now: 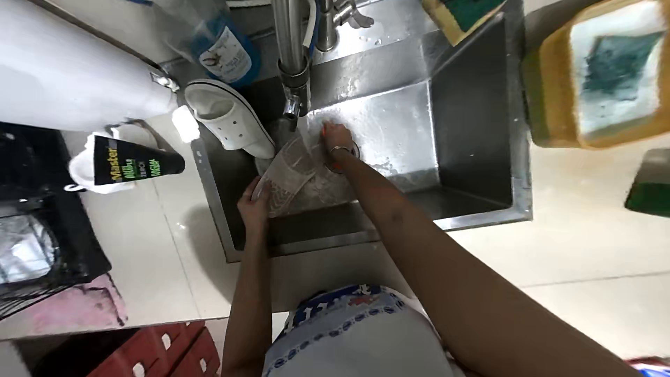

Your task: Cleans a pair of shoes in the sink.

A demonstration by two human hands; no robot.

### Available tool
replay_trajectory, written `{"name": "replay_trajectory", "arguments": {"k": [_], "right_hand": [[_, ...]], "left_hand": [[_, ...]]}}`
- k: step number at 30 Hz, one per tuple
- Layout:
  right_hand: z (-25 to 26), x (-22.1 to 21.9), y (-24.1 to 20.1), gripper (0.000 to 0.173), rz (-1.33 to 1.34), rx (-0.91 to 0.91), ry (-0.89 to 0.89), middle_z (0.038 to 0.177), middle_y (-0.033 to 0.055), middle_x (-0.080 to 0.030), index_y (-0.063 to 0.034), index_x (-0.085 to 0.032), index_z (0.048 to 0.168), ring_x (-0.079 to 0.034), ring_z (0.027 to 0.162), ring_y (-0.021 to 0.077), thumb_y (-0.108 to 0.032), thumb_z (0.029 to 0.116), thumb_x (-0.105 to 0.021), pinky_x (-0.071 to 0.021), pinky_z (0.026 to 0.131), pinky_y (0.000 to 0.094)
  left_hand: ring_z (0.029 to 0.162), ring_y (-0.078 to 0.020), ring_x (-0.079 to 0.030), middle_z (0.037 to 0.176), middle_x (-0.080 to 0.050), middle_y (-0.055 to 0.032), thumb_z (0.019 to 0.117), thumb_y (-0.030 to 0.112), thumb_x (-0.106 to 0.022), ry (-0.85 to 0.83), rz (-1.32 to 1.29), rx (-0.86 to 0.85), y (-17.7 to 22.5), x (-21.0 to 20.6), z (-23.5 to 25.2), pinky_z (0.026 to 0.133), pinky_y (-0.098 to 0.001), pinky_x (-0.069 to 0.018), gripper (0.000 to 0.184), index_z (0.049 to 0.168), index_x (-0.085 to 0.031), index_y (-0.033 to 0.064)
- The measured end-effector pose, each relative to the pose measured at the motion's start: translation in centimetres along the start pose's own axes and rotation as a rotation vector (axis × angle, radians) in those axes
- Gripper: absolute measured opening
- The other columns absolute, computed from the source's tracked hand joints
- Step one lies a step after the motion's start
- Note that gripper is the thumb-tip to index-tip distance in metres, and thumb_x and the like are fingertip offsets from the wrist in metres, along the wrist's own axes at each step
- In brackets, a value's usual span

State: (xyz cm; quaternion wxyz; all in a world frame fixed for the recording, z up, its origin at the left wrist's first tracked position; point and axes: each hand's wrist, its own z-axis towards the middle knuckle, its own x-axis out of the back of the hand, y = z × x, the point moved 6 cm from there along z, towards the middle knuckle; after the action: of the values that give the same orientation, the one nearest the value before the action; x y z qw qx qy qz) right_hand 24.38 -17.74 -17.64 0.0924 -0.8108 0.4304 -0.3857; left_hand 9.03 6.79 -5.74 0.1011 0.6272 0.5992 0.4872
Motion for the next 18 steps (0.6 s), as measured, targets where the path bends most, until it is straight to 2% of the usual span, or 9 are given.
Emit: {"name": "replay_trajectory", "arguments": {"k": [2, 5, 7, 10, 11, 13, 15, 17, 18], "right_hand": [[-3.0, -0.4, -0.8, 0.057, -0.068, 0.028, -0.09, 0.133, 0.0242, -0.065, 0.0003, -0.064, 0.13, -0.061, 0.126, 0.0407, -0.045, 0.1111, -0.036, -0.0484, 0.103, 0.0611], [-7.9, -1.5, -1.0, 0.049, -0.178, 0.153, -0.238, 0.124, 0.0272, -0.068, 0.0017, -0.067, 0.125, -0.064, 0.119, 0.044, -0.037, 0.1114, -0.039, -0.0493, 0.101, 0.0636], [-7.4, -1.0, -1.1, 0.05, -0.248, 0.169, -0.294, 0.13, 0.0277, -0.065, 0.0006, -0.064, 0.131, -0.062, 0.124, 0.0445, -0.037, 0.1126, -0.036, -0.0469, 0.103, 0.0631], [-1.7, -0.7, -1.1, 0.04, -0.312, 0.198, -0.134, 0.133, 0.0226, -0.065, -0.0102, -0.064, 0.138, -0.062, 0.123, 0.0422, -0.031, 0.1081, -0.048, -0.0512, 0.099, 0.0625], [-1.1, -0.6, -0.8, 0.039, -0.261, 0.158, -0.088, 0.133, 0.0218, -0.065, -0.0095, -0.065, 0.137, -0.063, 0.123, 0.0411, -0.031, 0.1087, -0.047, -0.0511, 0.1, 0.0613], [-3.1, -1.1, -0.7, 0.05, -0.15, 0.088, -0.094, 0.131, 0.0246, -0.065, -0.0012, -0.064, 0.132, -0.063, 0.124, 0.041, -0.037, 0.1127, -0.035, -0.0496, 0.102, 0.06], [-7.6, -1.4, -0.5, 0.055, -0.104, 0.104, -0.205, 0.126, 0.0292, -0.066, 0.006, -0.065, 0.125, -0.063, 0.121, 0.0437, -0.037, 0.1133, -0.033, -0.0484, 0.102, 0.0614], [-9.2, -1.5, -0.7, 0.051, -0.177, 0.125, -0.312, 0.125, 0.0277, -0.066, 0.0037, -0.066, 0.124, -0.063, 0.121, 0.0422, -0.036, 0.113, -0.035, -0.0484, 0.102, 0.0606], [-8.7, -1.4, -1.0, 0.045, -0.227, 0.144, -0.33, 0.129, 0.0271, -0.065, 0.0007, -0.065, 0.129, -0.062, 0.124, 0.0428, -0.033, 0.1123, -0.039, -0.0478, 0.103, 0.0613]], "left_hand": [[0.106, -0.0209, -0.069, 0.127, -0.069, -0.0135, 0.1002, 0.03, -0.069, 0.012, -0.008, 0.02, -0.8, 0.3, 0.1, 0.094, -0.0428, -0.0566, 0.044, 0.139, -0.062, 0.0099], [0.104, -0.0225, -0.069, 0.123, -0.07, -0.0146, 0.1003, 0.031, -0.069, 0.05, 0.011, 0.112, -2.4, 0.7, 0.7, 0.093, -0.0442, -0.056, 0.042, 0.136, -0.064, 0.0095], [0.106, -0.0247, -0.068, 0.124, -0.068, -0.0178, 0.1028, 0.033, -0.064, 0.028, 0.014, 0.161, -3.6, 0.5, 0.7, 0.095, -0.0456, -0.0546, 0.044, 0.138, -0.062, 0.0063], [0.108, -0.026, -0.068, 0.125, -0.068, -0.0184, 0.1042, 0.037, -0.061, 0.01, 0.015, 0.218, -4.2, 0.1, 0.5, 0.095, -0.0473, -0.0547, 0.046, 0.139, -0.061, 0.0074], [0.107, -0.0261, -0.068, 0.125, -0.068, -0.0186, 0.1045, 0.038, -0.06, 0.012, 0.015, 0.221, -4.0, 0.0, 0.5, 0.095, -0.0475, -0.0544, 0.046, 0.138, -0.061, 0.007], [0.105, -0.0264, -0.067, 0.123, -0.068, -0.0201, 0.1048, 0.034, -0.06, 0.048, 0.022, 0.205, -3.7, 0.5, 0.7, 0.094, -0.0469, -0.054, 0.043, 0.136, -0.062, 0.0042], [0.107, -0.0266, -0.067, 0.122, -0.068, -0.0216, 0.1047, 0.03, -0.061, 0.068, 0.043, 0.183, -3.3, 0.4, 0.8, 0.096, -0.0462, -0.0536, 0.042, 0.135, -0.063, 0.0013], [0.109, -0.028, -0.067, 0.123, -0.068, -0.0221, 0.1043, 0.03, -0.062, 0.07, 0.068, 0.165, -3.0, 0.2, 0.7, 0.098, -0.0471, -0.0531, 0.042, 0.135, -0.062, 0.0011], [0.11, -0.0286, -0.068, 0.124, -0.068, -0.0222, 0.1041, 0.03, -0.062, 0.066, 0.086, 0.153, -3.2, 0.2, 0.5, 0.099, -0.0477, -0.053, 0.043, 0.136, -0.062, 0.0012]]}}
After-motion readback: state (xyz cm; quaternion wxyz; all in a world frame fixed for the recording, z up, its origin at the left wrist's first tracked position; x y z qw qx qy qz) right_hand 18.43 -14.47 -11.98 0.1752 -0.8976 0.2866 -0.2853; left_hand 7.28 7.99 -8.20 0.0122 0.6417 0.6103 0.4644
